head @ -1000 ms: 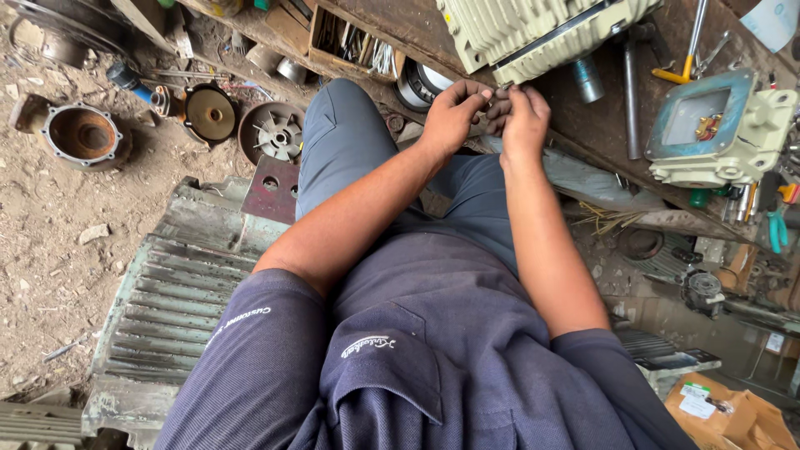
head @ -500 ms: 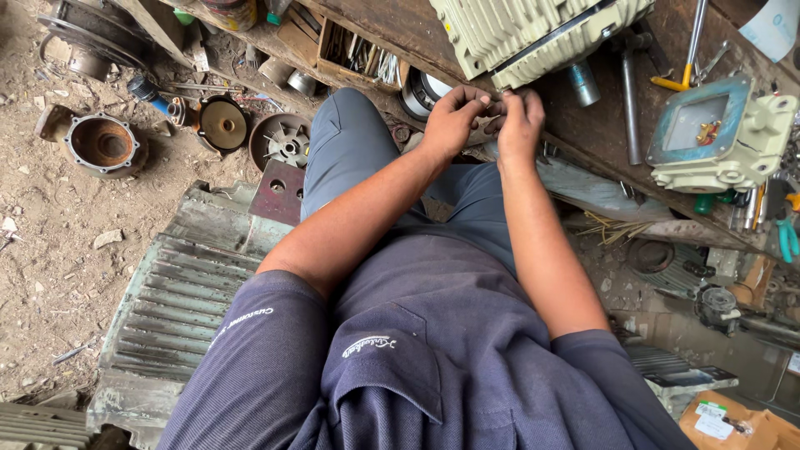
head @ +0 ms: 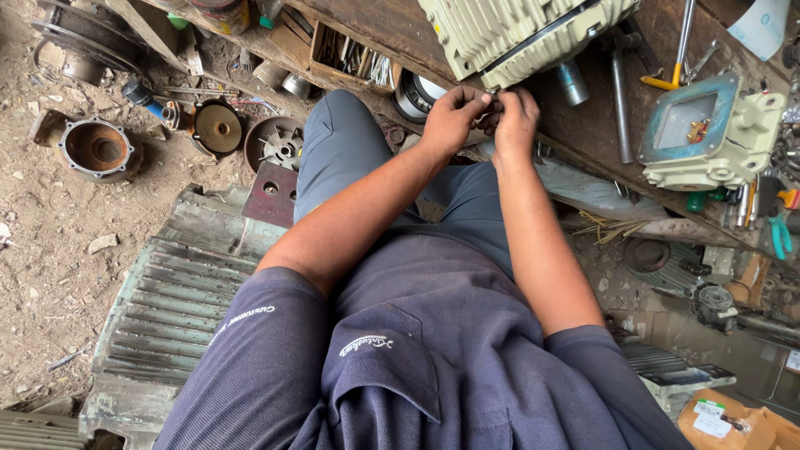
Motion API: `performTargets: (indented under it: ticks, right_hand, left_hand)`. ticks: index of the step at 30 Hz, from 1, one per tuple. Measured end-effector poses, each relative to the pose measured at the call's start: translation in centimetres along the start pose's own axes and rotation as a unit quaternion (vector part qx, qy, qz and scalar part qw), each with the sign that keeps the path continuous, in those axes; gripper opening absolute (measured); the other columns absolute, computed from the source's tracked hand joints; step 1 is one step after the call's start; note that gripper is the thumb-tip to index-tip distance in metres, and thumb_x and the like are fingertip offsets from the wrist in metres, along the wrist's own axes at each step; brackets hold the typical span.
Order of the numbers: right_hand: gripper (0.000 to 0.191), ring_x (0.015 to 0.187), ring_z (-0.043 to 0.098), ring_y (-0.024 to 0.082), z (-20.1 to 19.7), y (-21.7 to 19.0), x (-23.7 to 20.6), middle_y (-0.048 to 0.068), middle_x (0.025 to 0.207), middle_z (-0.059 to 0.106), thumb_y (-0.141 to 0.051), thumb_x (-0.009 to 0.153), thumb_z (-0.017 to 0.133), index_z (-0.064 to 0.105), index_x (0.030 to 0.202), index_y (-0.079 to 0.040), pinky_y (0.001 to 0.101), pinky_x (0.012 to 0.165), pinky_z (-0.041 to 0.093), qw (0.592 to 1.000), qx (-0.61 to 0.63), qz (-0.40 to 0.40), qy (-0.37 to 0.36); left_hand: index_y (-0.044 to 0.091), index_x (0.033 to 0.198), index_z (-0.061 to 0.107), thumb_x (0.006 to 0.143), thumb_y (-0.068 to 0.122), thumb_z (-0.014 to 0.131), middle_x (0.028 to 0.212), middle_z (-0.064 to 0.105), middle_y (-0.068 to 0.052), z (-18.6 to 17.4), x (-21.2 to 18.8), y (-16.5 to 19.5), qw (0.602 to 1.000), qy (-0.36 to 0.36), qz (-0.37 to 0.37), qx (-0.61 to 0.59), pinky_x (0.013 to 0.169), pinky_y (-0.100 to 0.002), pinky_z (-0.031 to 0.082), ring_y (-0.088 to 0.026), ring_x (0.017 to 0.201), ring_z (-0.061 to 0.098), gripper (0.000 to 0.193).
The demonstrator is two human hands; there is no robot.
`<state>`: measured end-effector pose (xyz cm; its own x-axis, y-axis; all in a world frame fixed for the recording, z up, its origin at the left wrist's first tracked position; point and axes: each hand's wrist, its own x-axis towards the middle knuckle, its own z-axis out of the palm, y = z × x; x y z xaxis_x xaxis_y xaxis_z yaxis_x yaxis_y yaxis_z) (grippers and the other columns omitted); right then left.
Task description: The person repositions an electric motor on a cluttered workbench, then uses a hammer to tap its shaft and mounting area. They pick up bolts from the bench, fit a metal sleeve onto the motor shaft, and use wrenches to tighten components on the motor while seated at the bench.
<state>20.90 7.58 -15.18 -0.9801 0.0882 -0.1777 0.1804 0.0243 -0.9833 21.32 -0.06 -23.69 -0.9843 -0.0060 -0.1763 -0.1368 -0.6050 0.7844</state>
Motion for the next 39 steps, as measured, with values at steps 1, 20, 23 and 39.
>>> performTargets:
  ticks: [1, 20, 23, 39]
  right_hand:
    - [0.015, 0.049, 0.059, 0.014, 0.0, 0.0, 0.0, 0.006, 0.07, 0.064, -0.019, 0.096, 0.057, 0.062, 0.092, -0.006, 0.0282, 0.046, 0.04, 1.0, -0.007, -0.006, -0.002]
    - [0.011, 0.055, 0.057, 0.01, 0.1, 1.1, 0.1, 0.003, 0.08, 0.064, -0.014, 0.099, 0.063, 0.062, 0.098, -0.003, 0.0248, 0.047, 0.042, 0.996, -0.026, -0.087, 0.021]
    - [0.012, 0.058, 0.058, 0.009, 0.4, 1.3, 0.1, 0.004, 0.081, 0.064, -0.014, 0.102, 0.062, 0.062, 0.099, -0.002, 0.0256, 0.049, 0.044, 0.996, 0.0, -0.093, 0.015]
    - [0.026, 0.046, 0.055, 0.012, 0.1, 1.3, -0.1, 0.005, 0.067, 0.066, -0.024, 0.099, 0.054, 0.066, 0.093, -0.003, 0.0238, 0.042, 0.039, 0.998, -0.048, 0.018, 0.022]
  left_hand:
    - [0.001, 0.098, 0.069, 0.096, 0.023, 0.071, 0.085, 0.07, -0.002, 0.1, 0.1, 0.0, 1.0, 0.002, -0.006, 0.004, 0.067, -0.028, 0.049, -0.01, 0.074, 0.059, 0.022]
    - [0.001, 0.095, 0.069, 0.094, 0.022, 0.077, 0.075, 0.061, 0.002, -0.6, 0.9, -0.3, 1.0, -0.008, 0.016, 0.01, 0.061, -0.025, 0.043, -0.007, 0.067, 0.05, 0.023]
    - [0.003, 0.096, 0.069, 0.095, 0.026, 0.073, 0.076, 0.062, 0.003, -1.1, 0.6, -0.5, 1.0, 0.017, -0.012, -0.008, 0.061, -0.025, 0.043, -0.007, 0.067, 0.051, 0.024]
    - [0.002, 0.096, 0.067, 0.098, 0.024, 0.067, 0.074, 0.063, -0.001, -1.7, -0.1, -0.8, 0.998, 0.051, -0.036, -0.024, 0.064, -0.027, 0.047, -0.01, 0.067, 0.054, 0.022]
